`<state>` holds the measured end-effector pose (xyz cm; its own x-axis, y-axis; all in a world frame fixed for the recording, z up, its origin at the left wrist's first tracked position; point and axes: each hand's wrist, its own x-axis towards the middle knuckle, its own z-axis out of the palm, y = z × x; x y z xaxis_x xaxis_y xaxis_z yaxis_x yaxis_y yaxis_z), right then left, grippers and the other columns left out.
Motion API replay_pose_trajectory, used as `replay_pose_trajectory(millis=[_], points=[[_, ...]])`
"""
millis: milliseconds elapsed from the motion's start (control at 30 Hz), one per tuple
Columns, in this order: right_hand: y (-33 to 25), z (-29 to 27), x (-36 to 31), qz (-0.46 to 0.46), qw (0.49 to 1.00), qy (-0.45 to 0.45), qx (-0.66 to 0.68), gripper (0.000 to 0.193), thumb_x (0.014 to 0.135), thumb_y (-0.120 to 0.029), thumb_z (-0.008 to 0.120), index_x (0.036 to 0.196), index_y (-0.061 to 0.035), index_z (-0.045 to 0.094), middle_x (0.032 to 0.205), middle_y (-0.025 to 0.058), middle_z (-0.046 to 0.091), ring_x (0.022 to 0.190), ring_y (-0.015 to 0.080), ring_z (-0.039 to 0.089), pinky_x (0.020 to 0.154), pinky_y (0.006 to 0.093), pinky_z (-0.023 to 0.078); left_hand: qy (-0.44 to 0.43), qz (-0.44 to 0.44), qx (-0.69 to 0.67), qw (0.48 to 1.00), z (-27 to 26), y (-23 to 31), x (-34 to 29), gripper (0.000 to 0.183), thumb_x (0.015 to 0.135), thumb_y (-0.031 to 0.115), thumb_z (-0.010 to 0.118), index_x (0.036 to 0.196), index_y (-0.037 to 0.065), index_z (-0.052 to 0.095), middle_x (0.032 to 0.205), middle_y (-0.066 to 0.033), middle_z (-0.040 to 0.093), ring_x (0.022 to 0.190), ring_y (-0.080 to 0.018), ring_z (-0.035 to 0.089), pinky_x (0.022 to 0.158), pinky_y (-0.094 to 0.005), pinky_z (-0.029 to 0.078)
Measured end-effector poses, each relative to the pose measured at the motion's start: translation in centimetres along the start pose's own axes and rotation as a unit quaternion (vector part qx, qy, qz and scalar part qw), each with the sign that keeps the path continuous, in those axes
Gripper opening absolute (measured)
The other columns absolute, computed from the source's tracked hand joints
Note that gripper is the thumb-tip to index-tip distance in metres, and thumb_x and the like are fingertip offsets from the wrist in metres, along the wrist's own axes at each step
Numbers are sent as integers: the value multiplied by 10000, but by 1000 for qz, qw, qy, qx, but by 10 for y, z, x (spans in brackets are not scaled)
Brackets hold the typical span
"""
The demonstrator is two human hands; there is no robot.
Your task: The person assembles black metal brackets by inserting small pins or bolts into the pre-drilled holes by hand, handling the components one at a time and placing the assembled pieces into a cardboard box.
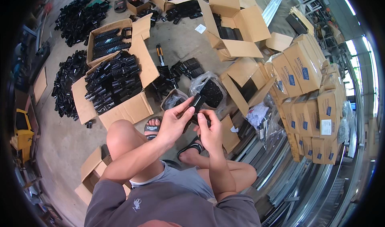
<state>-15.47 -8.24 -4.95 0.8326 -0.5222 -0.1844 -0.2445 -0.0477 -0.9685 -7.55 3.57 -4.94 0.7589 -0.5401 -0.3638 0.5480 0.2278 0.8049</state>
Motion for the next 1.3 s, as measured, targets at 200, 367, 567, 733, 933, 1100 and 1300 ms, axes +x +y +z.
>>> replay_pose_trajectory(millis=[200,367,567,733,933,1100,1300], points=[[-3,16,-6,-39,998,53,18,221,993,-164,578,1142,-1,571,956,75,651,738,89,603,594,229,510,-28,-18,-54,998,-1,1,-2,425,979,99,613,1384,-4,534,997,-19,674,853,-47,571,654,-220,530],[6,14,-6,21,993,87,80,183,980,-142,586,1118,-23,579,945,48,650,819,104,624,617,251,534,-7,92,96,991,7,-10,-2,392,972,101,606,1347,-7,567,1088,-83,659,908,-115,620,702,-267,571],[26,22,4,-68,991,117,14,161,954,-121,632,1060,-2,613,960,62,683,820,107,635,704,265,504,36,163,202,965,-2,-18,5,394,936,64,626,1318,-26,584,1042,-126,692,922,-136,628,802,-275,505],[24,17,2,-47,994,98,-12,196,997,-177,571,1042,10,606,889,78,670,762,119,615,663,291,486,28,169,213,962,3,-14,3,394,945,63,620,1323,-36,575,1048,-119,691,907,-133,629,780,-270,511],[29,19,5,-17,996,91,11,214,1035,-187,501,1021,7,593,858,57,634,802,102,570,730,285,477,18,141,205,968,-1,-16,0,390,939,75,633,1314,-24,589,1062,-132,697,941,-165,646,815,-300,515],[32,26,2,-29,984,114,132,171,1024,-148,522,1092,1,571,980,37,626,877,93,570,801,268,485,8,171,257,951,-3,-20,4,394,951,39,600,1328,-68,560,1133,-120,676,992,-117,598,881,-256,478],[27,20,-4,-17,989,63,135,185,973,-105,610,1120,2,578,995,38,637,881,82,590,798,248,491,20,174,276,945,-6,-16,3,392,940,47,605,1314,-65,571,1103,-147,693,992,-146,622,897,-280,479]])
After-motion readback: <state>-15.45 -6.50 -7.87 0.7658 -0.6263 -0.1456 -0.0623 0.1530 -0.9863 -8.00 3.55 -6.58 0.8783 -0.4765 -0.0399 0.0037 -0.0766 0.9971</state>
